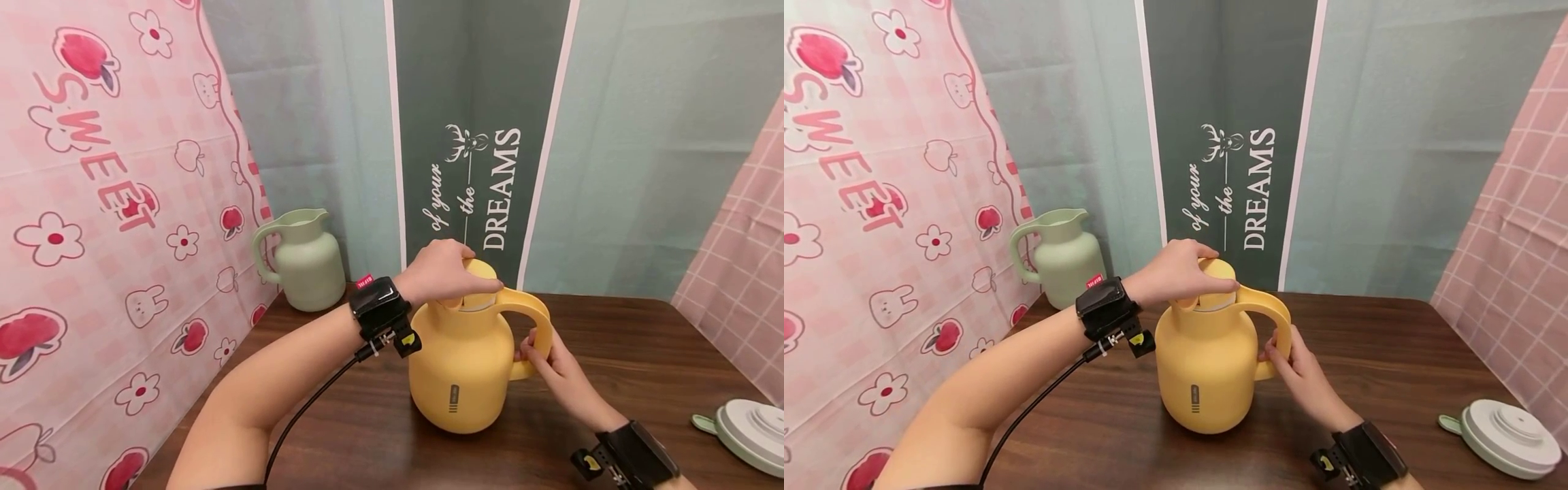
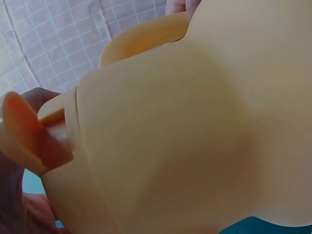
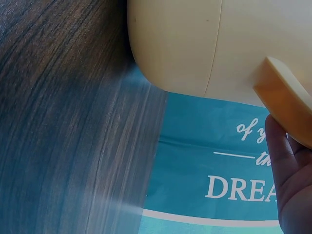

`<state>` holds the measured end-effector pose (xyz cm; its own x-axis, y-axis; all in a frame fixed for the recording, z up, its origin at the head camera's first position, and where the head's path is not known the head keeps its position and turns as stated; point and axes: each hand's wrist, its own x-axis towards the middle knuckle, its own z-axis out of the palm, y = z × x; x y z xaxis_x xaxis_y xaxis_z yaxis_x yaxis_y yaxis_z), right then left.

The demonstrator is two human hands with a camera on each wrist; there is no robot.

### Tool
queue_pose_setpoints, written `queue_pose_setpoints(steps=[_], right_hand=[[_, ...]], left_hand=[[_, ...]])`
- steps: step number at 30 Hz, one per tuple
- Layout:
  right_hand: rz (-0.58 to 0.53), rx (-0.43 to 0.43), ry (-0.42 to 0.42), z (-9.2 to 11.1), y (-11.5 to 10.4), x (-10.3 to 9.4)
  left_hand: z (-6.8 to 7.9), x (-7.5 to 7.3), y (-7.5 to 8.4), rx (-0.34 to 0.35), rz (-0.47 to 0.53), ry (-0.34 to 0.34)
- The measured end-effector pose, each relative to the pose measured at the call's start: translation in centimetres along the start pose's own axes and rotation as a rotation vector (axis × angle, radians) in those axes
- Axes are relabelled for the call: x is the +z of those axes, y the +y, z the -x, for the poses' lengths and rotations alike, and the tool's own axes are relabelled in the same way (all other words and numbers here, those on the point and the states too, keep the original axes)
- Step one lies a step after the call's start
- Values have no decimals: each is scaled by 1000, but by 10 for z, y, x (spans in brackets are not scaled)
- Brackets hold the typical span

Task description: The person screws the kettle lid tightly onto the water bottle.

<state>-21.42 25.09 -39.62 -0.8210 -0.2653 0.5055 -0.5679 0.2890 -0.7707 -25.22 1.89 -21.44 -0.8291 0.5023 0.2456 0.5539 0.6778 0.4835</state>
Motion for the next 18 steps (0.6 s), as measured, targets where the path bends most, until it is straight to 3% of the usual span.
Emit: queue_pose_setpoints(steps=[8,18], right_hand=[[7,11,-7,0,1,1],[-7,-15,1,-1,0,1]], left_hand=[[1,8,-1,-38,-144,-1],[-5,10,-3,-48,-260,-148]])
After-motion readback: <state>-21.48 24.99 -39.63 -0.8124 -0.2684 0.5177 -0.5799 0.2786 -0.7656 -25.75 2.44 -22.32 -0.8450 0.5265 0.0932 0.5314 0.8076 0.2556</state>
